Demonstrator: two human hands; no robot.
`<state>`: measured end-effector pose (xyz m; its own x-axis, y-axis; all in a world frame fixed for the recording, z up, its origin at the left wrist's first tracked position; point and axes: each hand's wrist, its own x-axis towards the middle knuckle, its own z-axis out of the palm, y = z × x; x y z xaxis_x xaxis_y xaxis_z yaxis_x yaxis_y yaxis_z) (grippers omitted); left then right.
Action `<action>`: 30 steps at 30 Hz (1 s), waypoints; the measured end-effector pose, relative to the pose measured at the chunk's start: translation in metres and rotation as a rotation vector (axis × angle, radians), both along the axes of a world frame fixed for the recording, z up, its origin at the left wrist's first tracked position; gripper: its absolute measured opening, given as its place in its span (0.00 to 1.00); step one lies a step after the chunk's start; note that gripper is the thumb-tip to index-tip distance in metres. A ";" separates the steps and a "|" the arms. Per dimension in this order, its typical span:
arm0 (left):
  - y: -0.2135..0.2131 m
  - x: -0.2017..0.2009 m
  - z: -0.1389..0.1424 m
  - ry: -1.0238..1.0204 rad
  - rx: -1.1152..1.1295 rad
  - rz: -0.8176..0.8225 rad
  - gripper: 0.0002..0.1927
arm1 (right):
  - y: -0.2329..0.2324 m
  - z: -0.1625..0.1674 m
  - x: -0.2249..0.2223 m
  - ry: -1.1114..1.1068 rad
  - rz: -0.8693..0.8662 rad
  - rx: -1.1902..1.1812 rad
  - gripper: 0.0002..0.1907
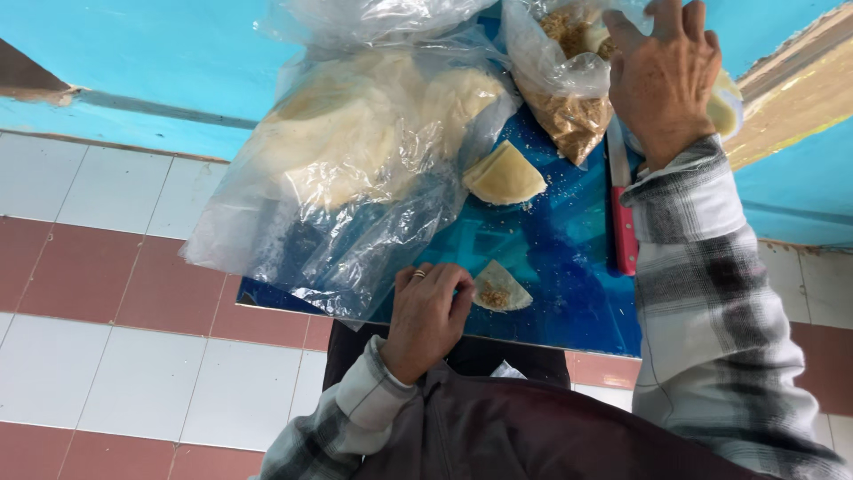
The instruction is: The person fills triangular dough wrappers with a brown filling. They pinch a wrapper closed around the filling, place the filled pastry on the table, then take a new wrapper and spoon filling from a plastic bag into it, repeating the cycle.
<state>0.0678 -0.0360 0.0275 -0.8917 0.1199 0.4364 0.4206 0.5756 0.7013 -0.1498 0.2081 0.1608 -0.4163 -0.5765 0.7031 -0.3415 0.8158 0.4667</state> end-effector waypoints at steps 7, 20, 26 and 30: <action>0.003 0.002 0.002 0.044 0.066 -0.040 0.10 | -0.021 -0.045 0.158 -0.605 0.027 -0.419 0.03; 0.004 0.005 0.000 0.120 -0.020 -0.085 0.16 | -0.045 -0.112 0.235 -0.882 -0.150 -0.858 0.07; 0.005 0.005 -0.001 0.131 -0.033 -0.102 0.20 | -0.048 -0.113 0.234 -0.908 -0.135 -0.876 0.08; 0.003 0.005 -0.001 0.132 -0.087 -0.116 0.19 | -0.057 -0.111 0.239 -0.859 -0.027 -0.821 0.12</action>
